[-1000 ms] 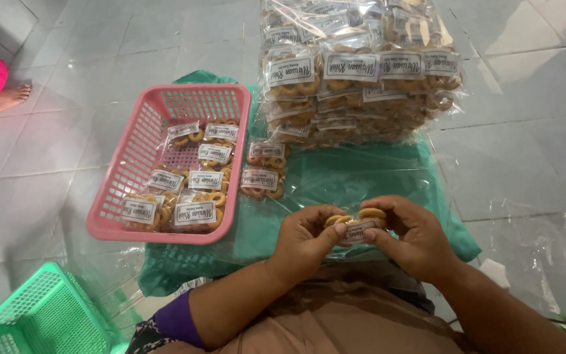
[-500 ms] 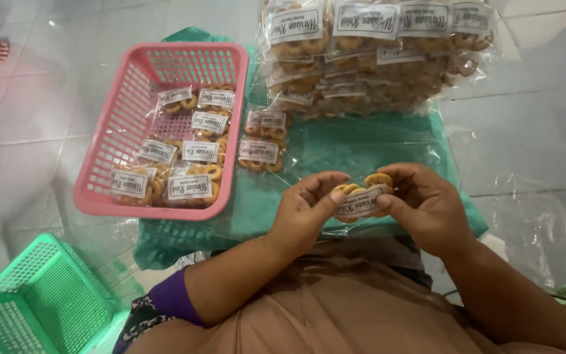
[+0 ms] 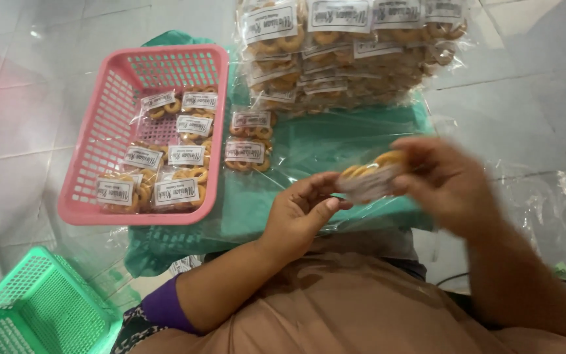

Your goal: Manually packaging individually wrapped snack packets into larger plastic bags.

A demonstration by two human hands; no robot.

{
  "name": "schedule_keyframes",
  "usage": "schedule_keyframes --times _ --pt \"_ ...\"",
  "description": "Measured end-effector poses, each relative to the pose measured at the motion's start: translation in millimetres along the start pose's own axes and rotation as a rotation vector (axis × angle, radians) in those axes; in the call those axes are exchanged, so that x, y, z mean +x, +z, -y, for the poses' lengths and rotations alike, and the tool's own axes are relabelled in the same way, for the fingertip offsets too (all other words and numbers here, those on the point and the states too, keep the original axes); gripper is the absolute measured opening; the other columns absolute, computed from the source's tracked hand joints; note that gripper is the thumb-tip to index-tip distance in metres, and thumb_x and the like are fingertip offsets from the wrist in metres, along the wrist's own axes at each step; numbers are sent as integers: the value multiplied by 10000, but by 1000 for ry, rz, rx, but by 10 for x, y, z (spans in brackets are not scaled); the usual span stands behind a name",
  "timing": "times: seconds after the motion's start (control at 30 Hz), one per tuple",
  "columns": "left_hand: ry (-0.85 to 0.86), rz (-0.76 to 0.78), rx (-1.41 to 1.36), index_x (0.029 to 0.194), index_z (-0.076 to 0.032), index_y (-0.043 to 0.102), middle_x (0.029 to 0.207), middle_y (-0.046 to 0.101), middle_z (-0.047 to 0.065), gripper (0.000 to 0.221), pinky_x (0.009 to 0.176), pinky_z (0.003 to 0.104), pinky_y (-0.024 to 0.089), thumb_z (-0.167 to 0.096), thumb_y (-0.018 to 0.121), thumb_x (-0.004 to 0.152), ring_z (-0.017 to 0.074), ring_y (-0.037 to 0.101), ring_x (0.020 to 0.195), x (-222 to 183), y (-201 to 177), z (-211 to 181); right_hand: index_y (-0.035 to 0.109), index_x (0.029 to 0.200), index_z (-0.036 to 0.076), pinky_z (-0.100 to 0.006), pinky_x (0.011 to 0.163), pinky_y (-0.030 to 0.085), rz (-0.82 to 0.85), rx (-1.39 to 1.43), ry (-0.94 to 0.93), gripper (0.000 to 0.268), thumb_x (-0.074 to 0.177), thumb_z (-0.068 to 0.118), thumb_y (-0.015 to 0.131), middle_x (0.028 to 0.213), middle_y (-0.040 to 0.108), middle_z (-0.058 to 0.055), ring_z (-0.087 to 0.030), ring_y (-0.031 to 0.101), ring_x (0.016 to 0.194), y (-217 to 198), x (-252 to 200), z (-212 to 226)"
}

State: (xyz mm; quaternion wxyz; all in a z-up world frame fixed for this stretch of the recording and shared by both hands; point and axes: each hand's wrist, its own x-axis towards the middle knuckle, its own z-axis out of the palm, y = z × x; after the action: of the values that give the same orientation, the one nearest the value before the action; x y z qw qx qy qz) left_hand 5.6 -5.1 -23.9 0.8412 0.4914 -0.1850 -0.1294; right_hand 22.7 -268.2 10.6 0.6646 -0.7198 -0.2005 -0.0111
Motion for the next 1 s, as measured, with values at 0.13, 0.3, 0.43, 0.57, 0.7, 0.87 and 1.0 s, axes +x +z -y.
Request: schedule_keyframes --times 0.13,0.3,0.43,0.57,0.7,0.87,1.0 --pt "19 -9 81 1352 34 542 1249 644 187 362 1032 408 584 -33 616 1004 259 650 1147 -18 40 -31 523 1294 -131 -333 637 624 -67 -740 -216 430 915 -85 721 946 683 -222 -291 738 804 -594 -65 358" --pt "-12 19 126 1271 20 594 1172 677 164 279 973 364 599 -4 623 995 239 682 1038 -40 109 17 671 1435 -91 -293 545 624 -220 -1501 272 514 946 -2 800 1009 802 -241 -258 796 726 -1306 -290 -138" --pt "3 37 160 1251 18 610 1168 681 148 264 965 354 604 16 617 987 218 673 1070 -28 191 68 619 1450 91 -359 665 621 9 -1487 570 538 962 277 745 1036 844 -99 -250 820 706 -1236 -37 -128" --pt "-55 37 196 1235 22 631 1130 708 148 254 944 340 599 -36 632 987 211 681 1010 -7 228 29 694 1283 2 -392 644 609 -43 -1110 440 405 900 111 770 1008 793 -182 -299 776 785 -1096 41 6" --pt "-48 49 186 1235 31 625 1128 697 140 254 955 343 601 -20 624 986 216 680 1058 3 215 41 618 1264 -140 -340 655 565 -98 -699 277 386 887 -119 697 988 700 -242 -278 689 816 -1078 43 86" --pt "-57 13 199 1230 46 624 1114 703 148 266 934 337 599 -5 629 969 210 678 1004 -13 172 63 565 1281 -119 -378 730 622 -96 -488 306 379 918 -59 653 1024 686 -277 -334 718 837 -927 175 -40" --pt "-27 10 220 1215 47 636 1092 712 144 260 904 322 597 1 632 959 205 686 963 -11 141 43 601 1218 -86 -391 734 635 -33 -217 446 383 854 -37 709 983 731 -282 -343 740 810 -880 233 -398"
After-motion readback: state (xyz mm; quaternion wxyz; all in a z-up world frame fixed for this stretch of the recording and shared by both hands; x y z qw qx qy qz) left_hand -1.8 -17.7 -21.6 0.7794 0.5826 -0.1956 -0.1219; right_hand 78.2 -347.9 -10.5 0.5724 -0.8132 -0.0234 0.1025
